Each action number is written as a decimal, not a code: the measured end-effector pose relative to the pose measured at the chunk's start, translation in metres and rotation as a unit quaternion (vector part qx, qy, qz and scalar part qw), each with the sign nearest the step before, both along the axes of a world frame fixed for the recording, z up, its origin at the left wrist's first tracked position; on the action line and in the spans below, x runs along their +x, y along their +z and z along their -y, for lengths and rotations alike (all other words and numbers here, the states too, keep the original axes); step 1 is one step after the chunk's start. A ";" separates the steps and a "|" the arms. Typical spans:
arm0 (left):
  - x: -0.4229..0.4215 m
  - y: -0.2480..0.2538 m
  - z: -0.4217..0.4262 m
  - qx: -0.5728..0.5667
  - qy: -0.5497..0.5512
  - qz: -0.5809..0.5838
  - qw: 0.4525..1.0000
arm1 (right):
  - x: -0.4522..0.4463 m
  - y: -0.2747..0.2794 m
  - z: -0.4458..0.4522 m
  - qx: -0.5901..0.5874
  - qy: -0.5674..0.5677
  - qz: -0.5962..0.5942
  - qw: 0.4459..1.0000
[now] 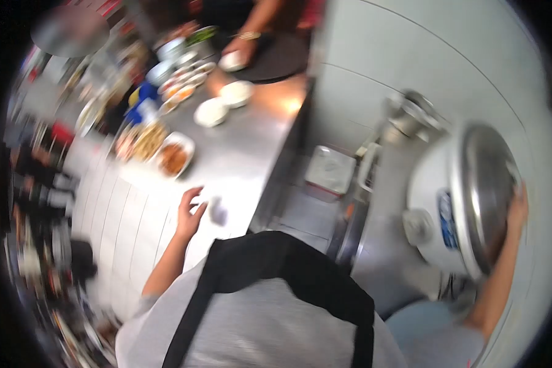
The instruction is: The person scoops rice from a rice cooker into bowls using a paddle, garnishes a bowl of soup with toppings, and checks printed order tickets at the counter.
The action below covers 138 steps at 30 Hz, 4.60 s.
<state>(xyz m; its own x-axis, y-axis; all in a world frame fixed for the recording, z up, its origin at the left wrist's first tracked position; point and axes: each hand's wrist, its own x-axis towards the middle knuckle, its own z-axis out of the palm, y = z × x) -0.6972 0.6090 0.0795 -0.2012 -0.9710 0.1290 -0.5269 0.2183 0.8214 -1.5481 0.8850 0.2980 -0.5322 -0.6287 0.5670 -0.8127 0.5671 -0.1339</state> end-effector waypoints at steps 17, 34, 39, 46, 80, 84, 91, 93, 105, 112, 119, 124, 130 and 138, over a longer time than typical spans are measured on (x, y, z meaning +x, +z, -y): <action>0.313 -0.074 0.205 0.243 0.198 -0.520 0.794 | 0.568 -0.131 0.261 -0.117 0.349 0.722 0.586; 0.297 -0.074 0.321 0.423 -0.053 -0.324 0.845 | 0.919 -0.286 0.400 -0.251 0.007 0.939 0.237; 0.286 -0.057 0.332 0.421 -0.107 -0.282 0.855 | 0.909 -0.305 0.417 -0.275 -0.042 0.925 0.260; 0.263 -0.058 0.364 0.440 -0.136 -0.258 0.850 | 0.871 -0.328 0.452 -0.340 -0.064 0.892 0.291; 0.129 -0.104 0.434 0.501 -0.217 -0.323 0.773 | 0.769 -0.314 0.532 -0.528 -0.074 0.695 0.483; 0.128 -0.037 0.418 0.468 -0.178 -0.378 0.779 | 0.743 -0.325 0.532 -0.498 -0.011 0.725 0.476; 0.184 0.032 0.394 0.450 -0.449 -0.356 0.685 | 0.780 -0.349 0.506 -0.452 -0.014 0.723 0.521; 0.218 0.052 0.379 0.410 -0.509 -0.314 0.689 | 0.803 -0.335 0.500 -0.455 -0.049 0.710 0.535; 0.717 -0.039 0.364 0.202 -0.240 -0.150 0.938 | 1.074 -0.174 0.619 -0.560 0.165 0.560 0.588; 0.893 -0.030 0.332 0.343 0.087 -0.159 0.922 | 1.258 -0.099 0.705 -0.473 0.394 0.568 0.546; 0.887 -0.007 0.403 0.326 0.034 -0.208 0.922 | 1.358 -0.071 0.788 -0.407 0.491 0.592 0.493; 0.897 -0.044 0.486 0.196 0.065 -0.193 0.959 | 1.414 -0.071 0.858 -0.362 0.476 0.659 0.455; 0.954 -0.071 0.584 -0.006 0.194 -0.042 0.980 | 1.459 -0.084 0.998 -0.208 0.493 0.493 0.686; 1.017 -0.040 0.714 -0.008 0.257 -0.014 0.966 | 1.452 -0.068 1.093 0.105 0.401 0.207 0.886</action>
